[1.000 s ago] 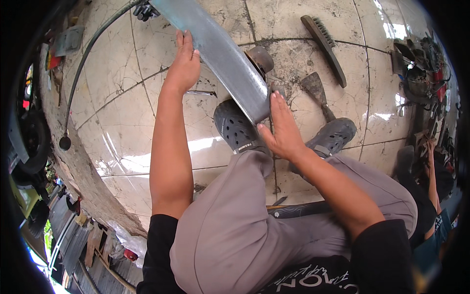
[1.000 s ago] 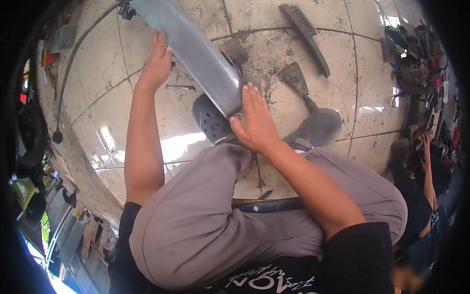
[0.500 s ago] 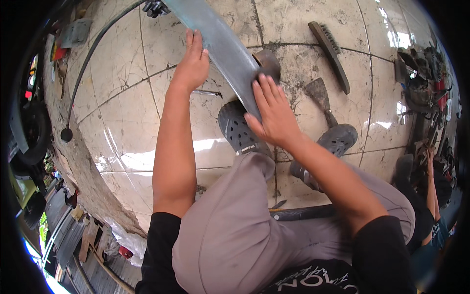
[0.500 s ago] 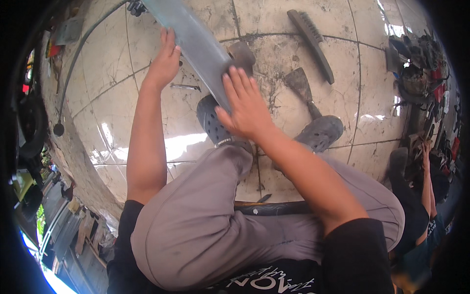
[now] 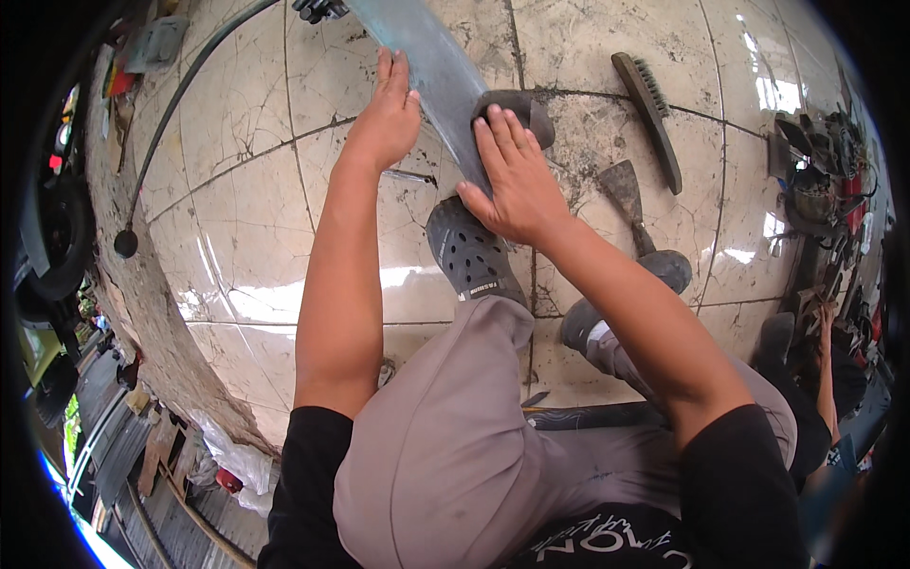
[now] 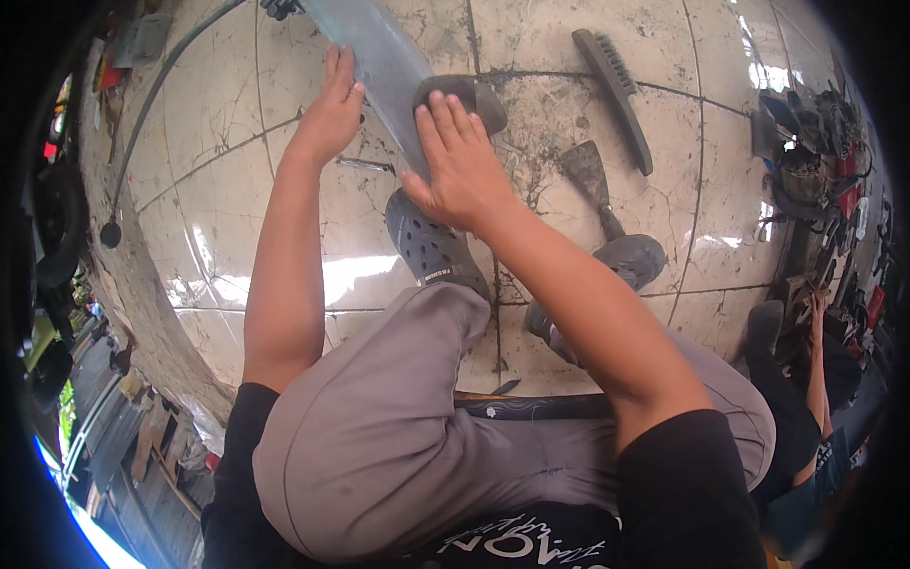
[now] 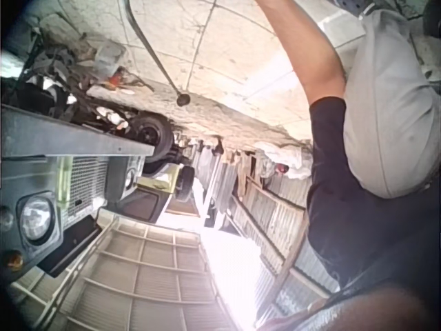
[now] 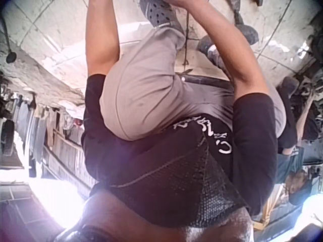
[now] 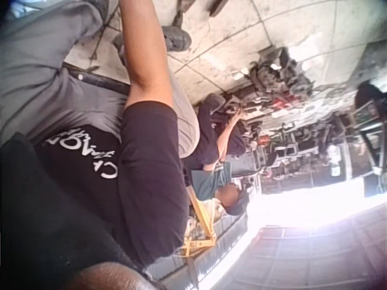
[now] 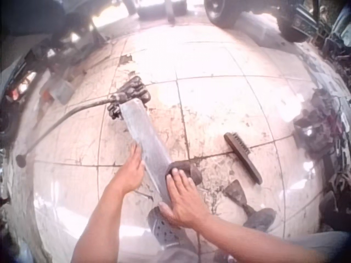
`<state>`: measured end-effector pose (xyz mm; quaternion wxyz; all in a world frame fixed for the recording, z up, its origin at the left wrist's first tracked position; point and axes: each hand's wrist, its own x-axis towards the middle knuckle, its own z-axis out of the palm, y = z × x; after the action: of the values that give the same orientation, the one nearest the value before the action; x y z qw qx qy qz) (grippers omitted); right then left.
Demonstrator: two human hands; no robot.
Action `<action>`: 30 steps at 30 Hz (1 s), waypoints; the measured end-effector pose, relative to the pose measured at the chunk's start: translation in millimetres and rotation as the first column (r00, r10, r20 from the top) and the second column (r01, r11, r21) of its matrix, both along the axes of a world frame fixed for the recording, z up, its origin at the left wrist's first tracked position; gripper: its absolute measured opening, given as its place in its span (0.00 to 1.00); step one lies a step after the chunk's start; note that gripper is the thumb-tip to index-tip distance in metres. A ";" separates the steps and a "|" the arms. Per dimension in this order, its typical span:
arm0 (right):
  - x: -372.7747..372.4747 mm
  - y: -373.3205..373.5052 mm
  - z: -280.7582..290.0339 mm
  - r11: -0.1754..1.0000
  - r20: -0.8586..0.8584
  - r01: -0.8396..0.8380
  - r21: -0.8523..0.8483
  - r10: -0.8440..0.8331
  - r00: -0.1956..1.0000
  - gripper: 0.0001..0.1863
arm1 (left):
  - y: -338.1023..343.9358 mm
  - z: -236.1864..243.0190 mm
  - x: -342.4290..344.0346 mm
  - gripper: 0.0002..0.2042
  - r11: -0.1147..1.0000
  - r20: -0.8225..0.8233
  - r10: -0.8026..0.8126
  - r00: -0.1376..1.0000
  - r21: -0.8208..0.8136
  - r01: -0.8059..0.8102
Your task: The person sits on the floor and sharpens a long, curved metal blade using a handheld sharpening stone. They repeatedly rub the stone along the blade's edge and periodically brush the surface with a wire brush to remove debris.
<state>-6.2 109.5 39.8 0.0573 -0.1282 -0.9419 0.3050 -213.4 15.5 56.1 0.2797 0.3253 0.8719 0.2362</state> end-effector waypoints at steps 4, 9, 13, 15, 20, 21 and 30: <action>25.5 -0.1 2.8 0.993 0.040 -0.115 -0.002 0.115 0.993 0.43 | -10.3 -8.3 -5.3 0.29 0.999 -0.054 0.006 0.998 0.045 -0.004; 77.4 -9.1 3.0 0.988 0.074 -0.150 -0.045 0.153 0.985 0.42 | -8.0 3.8 2.2 0.30 0.997 -0.061 0.008 0.998 -0.075 -0.012; 4.5 3.4 -3.9 0.998 -0.027 -0.050 0.044 0.051 0.998 0.41 | -0.1 -5.4 1.8 0.29 1.000 -0.077 0.001 0.997 -0.011 -0.001; -25.4 6.8 -7.8 0.999 -0.053 0.001 0.050 0.001 0.999 0.41 | -2.1 -10.2 -1.4 0.29 1.000 -0.121 -0.001 0.993 0.025 0.005; 51.8 -3.6 1.4 0.987 0.009 -0.153 -0.053 0.154 0.988 0.42 | -12.2 -11.4 -1.3 0.29 0.999 -0.128 0.011 0.992 -0.032 -0.015; 65.4 -5.8 6.0 0.983 0.044 -0.165 -0.075 0.169 0.985 0.42 | -10.8 -9.3 1.8 0.29 0.998 -0.105 0.016 0.994 -0.052 -0.021; -37.2 10.0 -10.1 0.999 -0.061 -0.019 0.032 0.020 0.998 0.43 | -2.1 -9.4 -0.2 0.29 0.999 -0.106 0.018 0.994 -0.039 -0.022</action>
<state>-43.3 119.5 29.8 0.0853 -0.1087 -0.9456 0.2946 -213.7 13.5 46.7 0.2373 0.3228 0.8932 0.2040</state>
